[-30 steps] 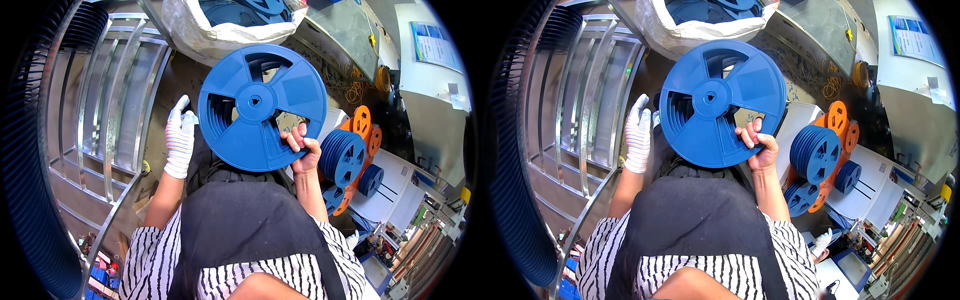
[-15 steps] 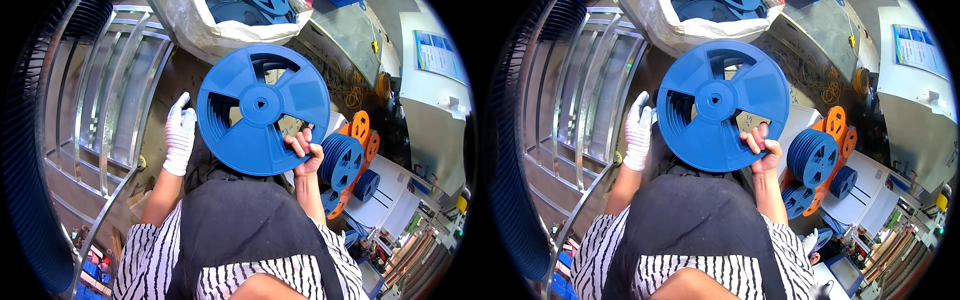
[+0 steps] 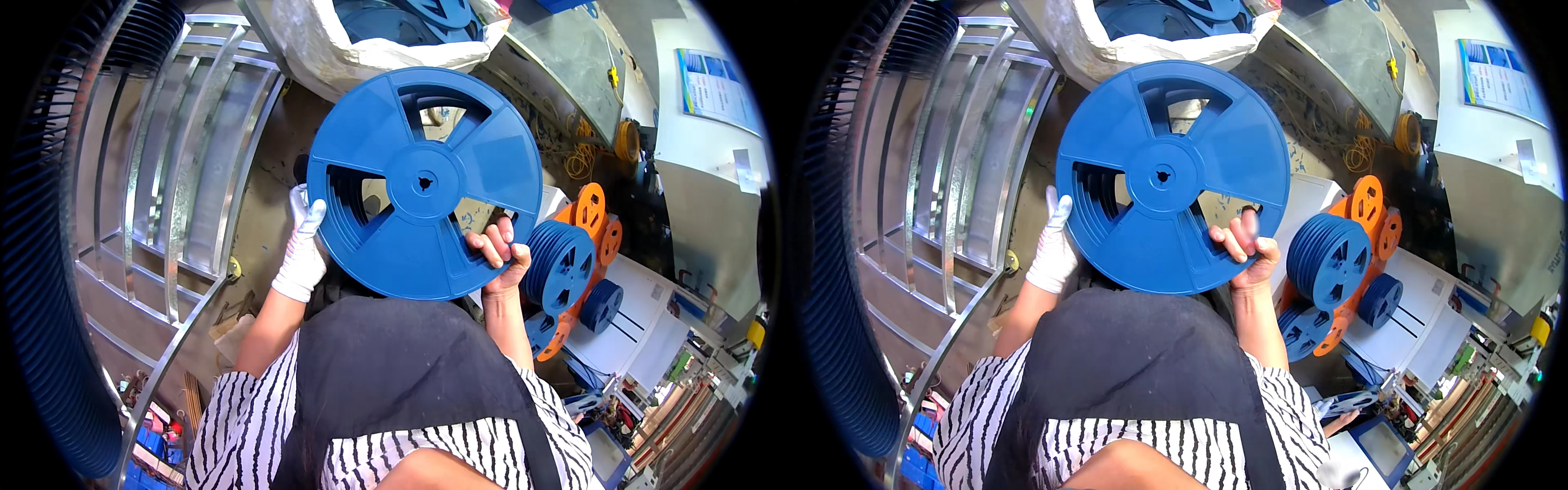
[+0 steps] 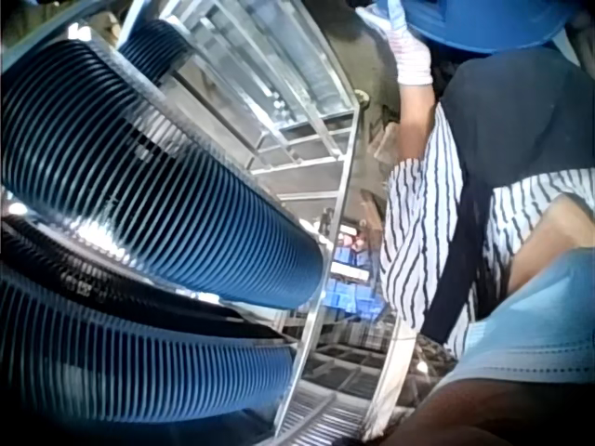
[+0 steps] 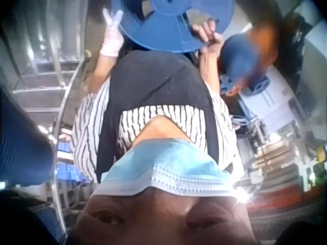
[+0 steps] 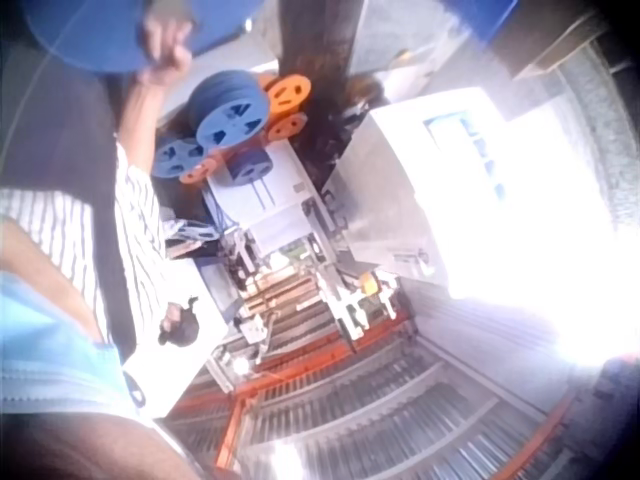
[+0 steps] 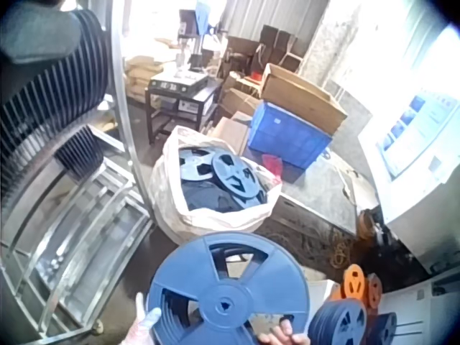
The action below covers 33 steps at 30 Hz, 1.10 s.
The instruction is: The person repeatedly picks up blue plastic spools from a white sack and stacks them onto a metal rack. The person handles the spools one by one, aligning them carefully on the rack.
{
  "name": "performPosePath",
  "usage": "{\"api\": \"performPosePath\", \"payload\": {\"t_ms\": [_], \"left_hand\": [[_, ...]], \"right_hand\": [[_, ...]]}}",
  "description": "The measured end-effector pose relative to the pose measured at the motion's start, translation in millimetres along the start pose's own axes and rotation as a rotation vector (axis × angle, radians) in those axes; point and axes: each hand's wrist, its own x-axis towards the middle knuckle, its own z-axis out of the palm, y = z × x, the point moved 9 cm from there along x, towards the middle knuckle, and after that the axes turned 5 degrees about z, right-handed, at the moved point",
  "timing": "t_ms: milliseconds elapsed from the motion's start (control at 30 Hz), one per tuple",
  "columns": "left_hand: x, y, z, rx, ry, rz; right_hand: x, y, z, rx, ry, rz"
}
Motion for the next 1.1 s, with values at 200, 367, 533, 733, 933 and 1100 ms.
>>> {"api": "performPosePath", "payload": {"t_ms": [200, 367, 533, 733, 933, 1100], "left_hand": [[-16, -21, 41, -0.415, -0.174, -0.273], [-12, -17, 45, -0.417, -0.155, -0.234], [-12, -18, 48, -0.414, -0.150, -0.260], [-10, -23, 37, -0.427, -0.115, -0.246], [-8, -38, 26, -0.493, -0.099, -0.302], [-10, -50, 27, -0.422, -0.030, -0.368]], "right_hand": [[-2, -5, 4, -0.006, -0.035, 0.008], [-3, -11, 1, 0.060, -0.032, -0.024], [-1, -8, -6, 0.119, -0.038, -0.002], [-4, -3, -3, 0.104, -0.038, -0.001], [5, 0, 7, 0.095, 0.011, -0.052], [14, 6, 3, 0.149, 0.082, -0.062]]}}
